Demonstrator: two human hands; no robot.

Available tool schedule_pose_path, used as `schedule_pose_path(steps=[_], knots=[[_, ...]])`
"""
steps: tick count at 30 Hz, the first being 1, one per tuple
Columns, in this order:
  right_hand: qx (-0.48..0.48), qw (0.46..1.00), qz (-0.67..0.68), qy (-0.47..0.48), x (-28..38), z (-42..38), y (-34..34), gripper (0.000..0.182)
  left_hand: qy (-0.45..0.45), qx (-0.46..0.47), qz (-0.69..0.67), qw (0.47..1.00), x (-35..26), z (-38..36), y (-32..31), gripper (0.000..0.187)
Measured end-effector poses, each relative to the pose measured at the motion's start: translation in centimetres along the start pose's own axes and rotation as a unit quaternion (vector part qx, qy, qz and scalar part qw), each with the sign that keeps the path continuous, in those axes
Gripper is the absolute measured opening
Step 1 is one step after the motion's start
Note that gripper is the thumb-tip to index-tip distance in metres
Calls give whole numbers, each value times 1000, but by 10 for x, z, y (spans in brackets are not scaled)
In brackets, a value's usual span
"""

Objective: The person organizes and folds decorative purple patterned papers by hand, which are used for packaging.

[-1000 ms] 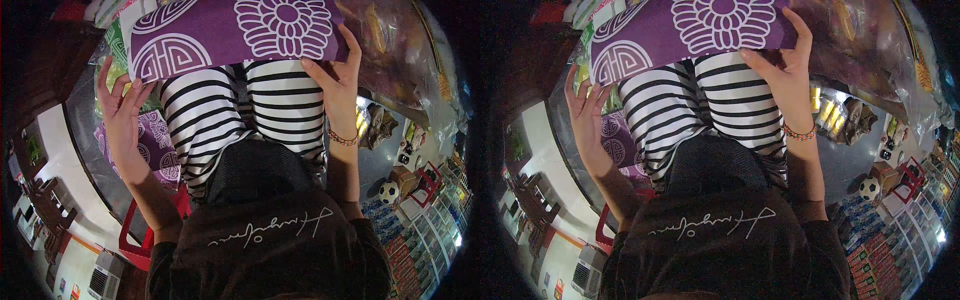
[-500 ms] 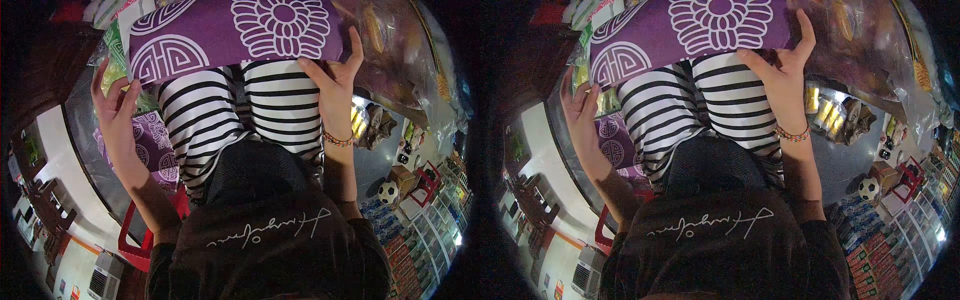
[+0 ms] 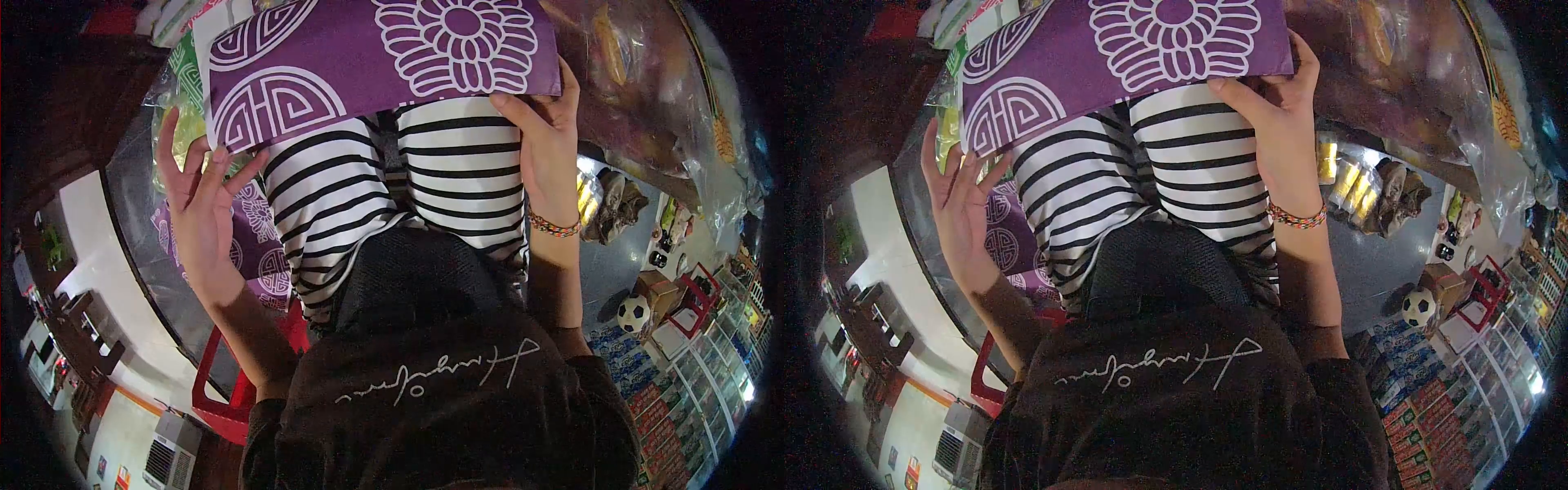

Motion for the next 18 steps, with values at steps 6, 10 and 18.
schedule_pose_path(steps=[6,10,18], knots=[[-4,1000,-14,-2,-2,1,5,77,6,6,-28,1000,11,-4,5,60],[-14,999,-30,-15,-2,2,8,77,5,0,-30,1000,20,-2,6,60],[-5,999,-34,-13,-3,4,10,78,5,38,-176,984,23,-5,18,53]])
Point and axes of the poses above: each hand's wrist, its own z-axis towards the middle knuckle, its own y-axis out of the back of the hand, x = y × z, the point moved 2 cm from there along z, towards the middle knuckle
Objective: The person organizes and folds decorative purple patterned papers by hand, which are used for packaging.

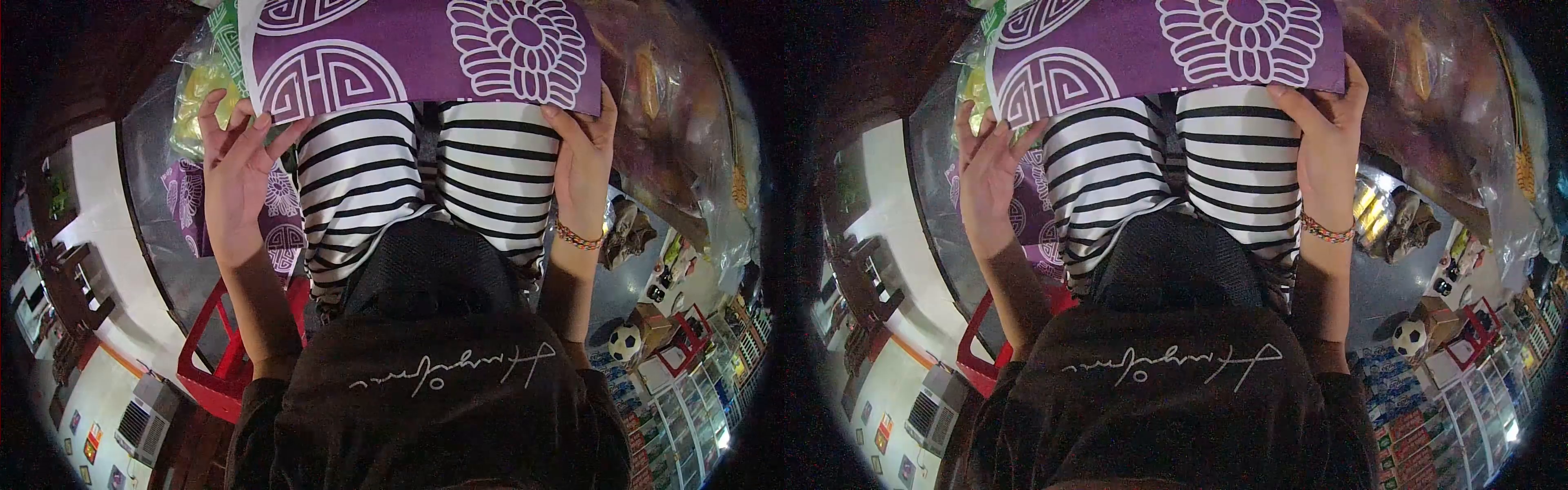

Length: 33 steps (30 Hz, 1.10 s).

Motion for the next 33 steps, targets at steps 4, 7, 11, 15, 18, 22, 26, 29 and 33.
schedule_pose_path(steps=[4,7,11,15,18,22,26,29,33], knots=[[-4,999,34,-2,2,-1,-1,79,3,-23,-35,999,2,-2,5,51],[-3,1000,27,4,1,-1,1,78,6,-19,-65,998,4,-2,7,50],[-1,1000,13,1,3,-2,-1,75,3,-1,-73,997,6,-3,6,50],[4,1000,22,-3,4,-2,-3,72,0,10,-31,999,9,-4,5,48],[-3,999,33,-9,5,-3,-3,72,0,2,-4,1000,9,-4,5,46],[0,999,32,-10,3,-2,-1,73,-8,16,4,1000,7,-5,3,44],[-3,1000,26,-11,2,-2,1,74,-11,-8,43,999,7,-5,5,43],[3,999,49,-5,5,-2,-3,73,-13,-47,81,996,9,-5,0,46],[-8,999,40,-13,5,-1,-1,73,-12,-101,280,955,11,-4,0,52]])
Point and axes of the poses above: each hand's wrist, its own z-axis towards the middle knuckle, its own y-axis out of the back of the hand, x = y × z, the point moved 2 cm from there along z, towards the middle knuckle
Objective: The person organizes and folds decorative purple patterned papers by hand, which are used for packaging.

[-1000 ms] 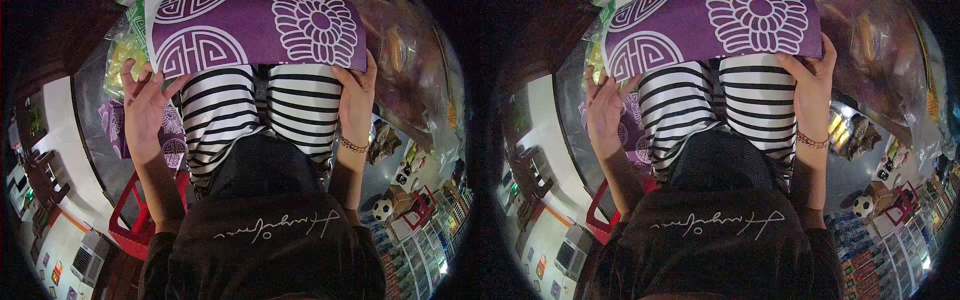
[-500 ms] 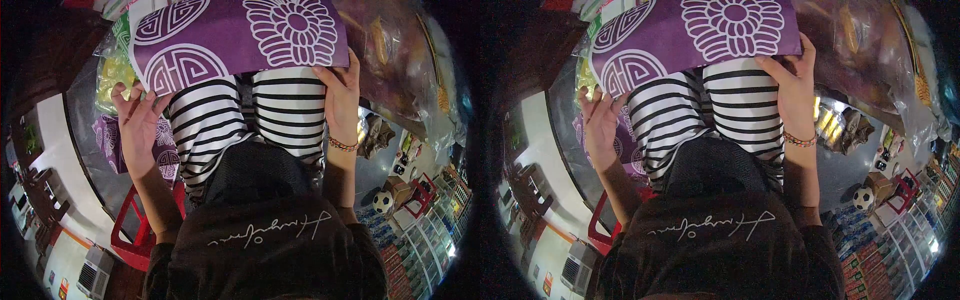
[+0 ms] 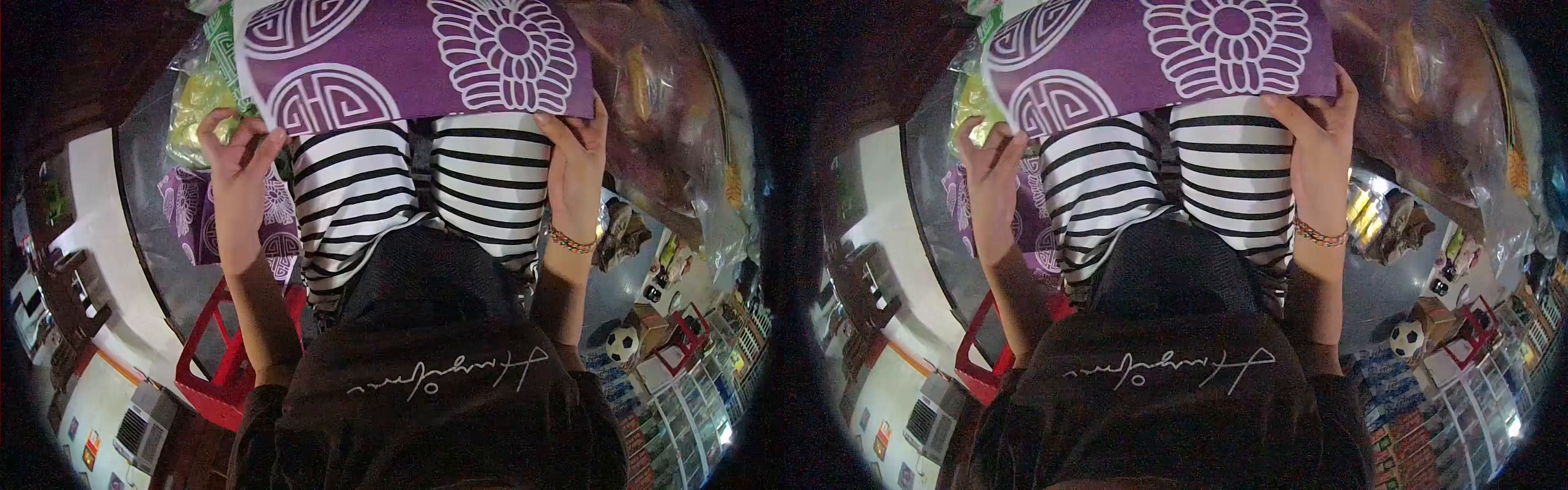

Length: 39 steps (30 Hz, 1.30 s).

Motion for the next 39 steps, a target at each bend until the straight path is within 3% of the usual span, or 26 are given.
schedule_pose_path(steps=[3,13,17,19,20,21,23,27,29,30,33,35,37,39], knots=[[-3,1000,1,17,-3,1,-1,73,27,9,-70,997,8,0,3,50],[-3,1000,6,10,-2,1,2,71,51,26,-84,995,-22,-10,-2,54],[-2,998,59,25,3,2,2,55,25,63,-119,991,-29,-17,-8,57],[-103,990,87,-39,7,-8,11,45,50,55,-151,986,-33,-23,-17,61],[-107,989,58,-80,15,-15,8,36,51,46,-167,983,-34,-26,-22,59],[-35,994,-57,-90,23,-18,6,30,51,37,-185,981,-31,-30,-26,57],[132,965,-25,-226,37,-30,-9,26,57,95,-239,965,-22,-41,-34,49],[219,960,-57,-167,29,-45,-35,25,49,105,-195,974,-21,-65,-76,34],[166,972,-93,-135,24,-47,-42,32,20,202,-135,970,-4,-74,-80,21],[117,980,-88,-133,22,-47,-47,40,21,210,-135,968,-1,-78,-83,21],[66,992,-59,-85,26,-48,-61,40,42,253,-183,949,-13,-82,-98,12],[62,991,-62,-99,23,-45,-52,39,124,314,-115,934,-28,-81,-101,10],[128,984,-92,-87,21,-41,-45,37,141,361,-102,916,-47,-74,-98,14],[141,982,-79,-102,24,-38,-37,33,145,494,27,857,-65,-66,-93,21]])
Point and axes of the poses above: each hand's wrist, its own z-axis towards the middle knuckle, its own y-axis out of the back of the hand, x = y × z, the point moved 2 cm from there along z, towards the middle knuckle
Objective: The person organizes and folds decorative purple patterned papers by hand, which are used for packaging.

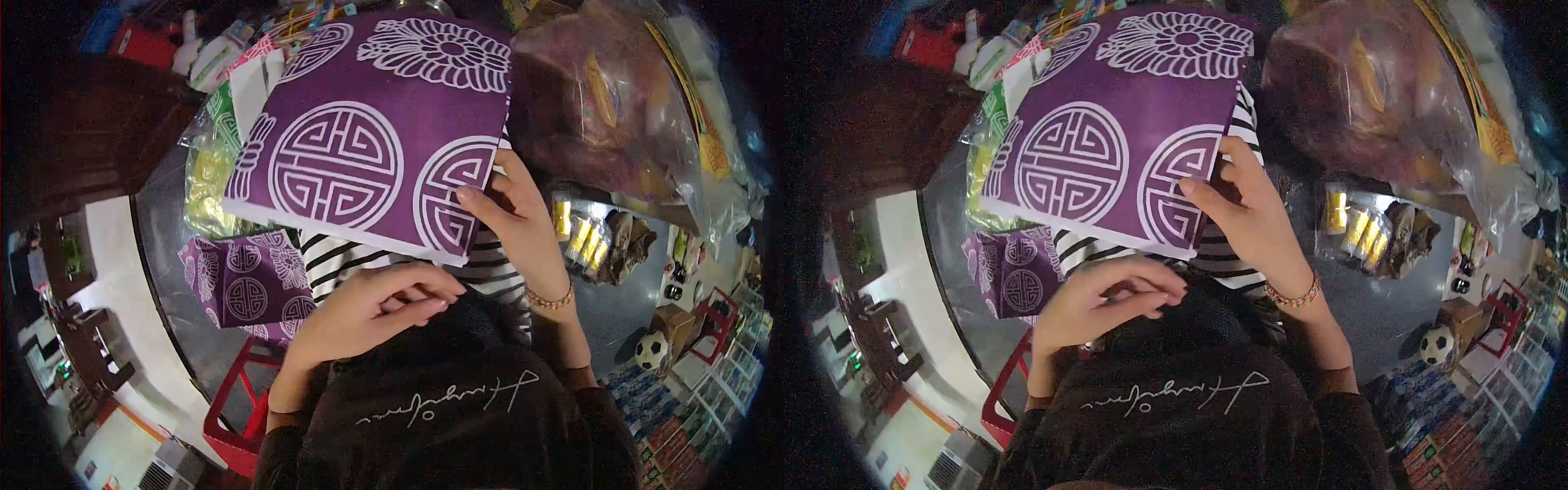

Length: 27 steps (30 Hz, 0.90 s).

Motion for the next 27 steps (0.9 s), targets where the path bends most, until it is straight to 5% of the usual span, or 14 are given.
schedule_pose_path(steps=[4,6,9,11,16,18,22,25,27], knots=[[57,994,-82,49,2,11,24,33,-24,-47,114,992,-56,-5,22,24],[125,977,-147,91,7,18,39,36,-134,-76,271,950,-70,4,45,28],[177,975,-123,56,19,36,64,37,-183,-181,264,930,-104,41,74,27],[208,969,-121,61,31,46,66,38,-307,-165,359,866,-113,89,109,31],[252,959,-117,57,32,73,81,32,-204,-205,357,888,-112,195,172,47],[200,960,-188,51,31,81,89,23,14,-183,302,935,-104,218,186,52],[163,977,-140,16,31,77,96,20,-6,-90,291,953,-97,222,206,52],[177,974,-140,37,29,69,97,32,-128,-116,362,916,-93,218,194,48],[182,976,-101,70,21,66,98,49,-74,-61,331,939,-83,223,182,47]])
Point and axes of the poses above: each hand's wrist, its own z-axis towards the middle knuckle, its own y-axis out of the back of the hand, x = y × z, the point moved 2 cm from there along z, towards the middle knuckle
